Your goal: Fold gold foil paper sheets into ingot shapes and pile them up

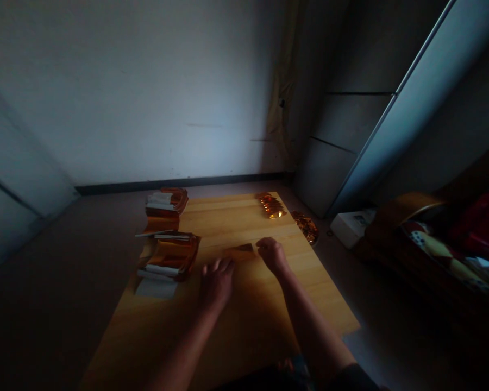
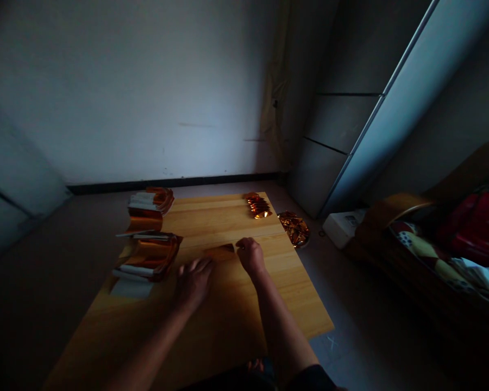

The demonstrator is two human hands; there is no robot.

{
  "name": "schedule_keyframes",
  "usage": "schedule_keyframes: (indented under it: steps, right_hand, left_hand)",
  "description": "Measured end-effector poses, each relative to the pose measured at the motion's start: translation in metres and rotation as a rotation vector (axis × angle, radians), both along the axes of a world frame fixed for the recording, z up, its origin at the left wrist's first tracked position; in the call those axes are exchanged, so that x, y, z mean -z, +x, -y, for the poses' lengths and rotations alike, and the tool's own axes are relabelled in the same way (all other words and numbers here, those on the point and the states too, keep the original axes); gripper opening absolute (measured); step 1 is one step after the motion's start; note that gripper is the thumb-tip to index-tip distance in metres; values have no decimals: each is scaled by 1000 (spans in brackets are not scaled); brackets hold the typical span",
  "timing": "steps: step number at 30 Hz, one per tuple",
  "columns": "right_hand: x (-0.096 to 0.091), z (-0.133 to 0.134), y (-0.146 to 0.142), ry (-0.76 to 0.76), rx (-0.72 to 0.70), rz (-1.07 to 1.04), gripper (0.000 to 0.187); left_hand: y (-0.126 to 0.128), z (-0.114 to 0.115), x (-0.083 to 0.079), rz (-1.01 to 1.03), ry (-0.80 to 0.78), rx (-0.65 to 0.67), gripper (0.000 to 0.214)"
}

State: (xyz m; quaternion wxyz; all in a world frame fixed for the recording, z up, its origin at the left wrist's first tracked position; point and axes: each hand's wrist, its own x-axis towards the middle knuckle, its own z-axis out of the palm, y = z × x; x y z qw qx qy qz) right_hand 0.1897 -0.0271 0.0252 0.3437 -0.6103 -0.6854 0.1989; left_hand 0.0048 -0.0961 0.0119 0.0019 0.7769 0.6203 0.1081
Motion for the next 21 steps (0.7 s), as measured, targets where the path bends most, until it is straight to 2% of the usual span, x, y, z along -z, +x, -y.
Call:
schedule_keyframes:
  steps: [2,4,8,15,21]
  right_hand:
    - [-7,1,-15,-40,-63,-53,21]
    - [-10,1,-33,-140,-118,-14,17]
    - [-8,-1,-56,-305,-37,234,16]
    - [-14,-4,-61,-387,-2,344,24]
    - [-11,-10,-68,-402,33,392,32]
  left_hand:
    - [0,0,2,-3,-11,-6,46]
    - [0,1,2,-5,-21,-15,46]
    - [-1,3,0,-18,-30,-27,50]
    - [1,6,-6,-35,-51,-68,48]
    - [0,5,0,-23,-46,-71,46]
